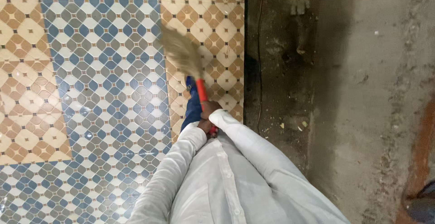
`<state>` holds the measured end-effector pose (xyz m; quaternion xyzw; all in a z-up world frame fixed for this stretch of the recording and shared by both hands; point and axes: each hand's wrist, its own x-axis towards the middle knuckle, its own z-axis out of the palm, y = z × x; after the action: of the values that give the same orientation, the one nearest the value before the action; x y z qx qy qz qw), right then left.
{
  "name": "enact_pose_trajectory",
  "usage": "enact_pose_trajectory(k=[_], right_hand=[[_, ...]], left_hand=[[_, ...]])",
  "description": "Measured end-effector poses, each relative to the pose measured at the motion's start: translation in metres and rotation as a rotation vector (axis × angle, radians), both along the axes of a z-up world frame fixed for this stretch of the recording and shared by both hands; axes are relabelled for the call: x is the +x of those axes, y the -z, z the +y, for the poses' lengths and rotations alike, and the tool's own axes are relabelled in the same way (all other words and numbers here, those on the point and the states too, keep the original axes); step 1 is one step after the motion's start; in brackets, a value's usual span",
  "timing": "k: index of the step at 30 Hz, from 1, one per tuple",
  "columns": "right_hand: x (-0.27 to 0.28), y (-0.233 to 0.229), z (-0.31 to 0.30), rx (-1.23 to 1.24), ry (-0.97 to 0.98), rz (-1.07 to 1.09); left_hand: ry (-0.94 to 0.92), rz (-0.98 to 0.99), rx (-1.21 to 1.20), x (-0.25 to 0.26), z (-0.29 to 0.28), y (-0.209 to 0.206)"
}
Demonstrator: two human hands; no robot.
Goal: The person sweeps the tiled floor using a broom, pushing debris along the edges and across the main area.
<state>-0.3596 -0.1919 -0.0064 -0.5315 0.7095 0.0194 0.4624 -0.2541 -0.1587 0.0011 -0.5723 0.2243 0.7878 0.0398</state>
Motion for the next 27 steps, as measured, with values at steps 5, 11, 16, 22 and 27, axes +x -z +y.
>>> enact_pose_trajectory(k=[5, 11, 16, 22, 27], right_hand=[[-0.036, 0.006, -0.019, 0.188, 0.260, 0.173], [-0.070, 0.008, -0.062, -0.008, 0.522, 0.178], [-0.054, 0.002, -0.086, -0.140, 0.401, 0.240], [-0.050, -0.032, -0.137, -0.225, 0.302, 0.074], [-0.064, -0.032, -0.165, -0.202, 0.104, -0.079]], left_hand=[[0.316, 0.047, 0.037, -0.021, -0.054, 0.020], [0.425, 0.280, 0.028, -0.054, -0.111, 0.018], [0.259, 0.061, -0.022, -0.042, -0.139, 0.004], [-0.097, 0.003, -0.007, -0.049, -0.151, -0.054], [-0.298, -0.041, 0.029, -0.074, -0.157, -0.049]])
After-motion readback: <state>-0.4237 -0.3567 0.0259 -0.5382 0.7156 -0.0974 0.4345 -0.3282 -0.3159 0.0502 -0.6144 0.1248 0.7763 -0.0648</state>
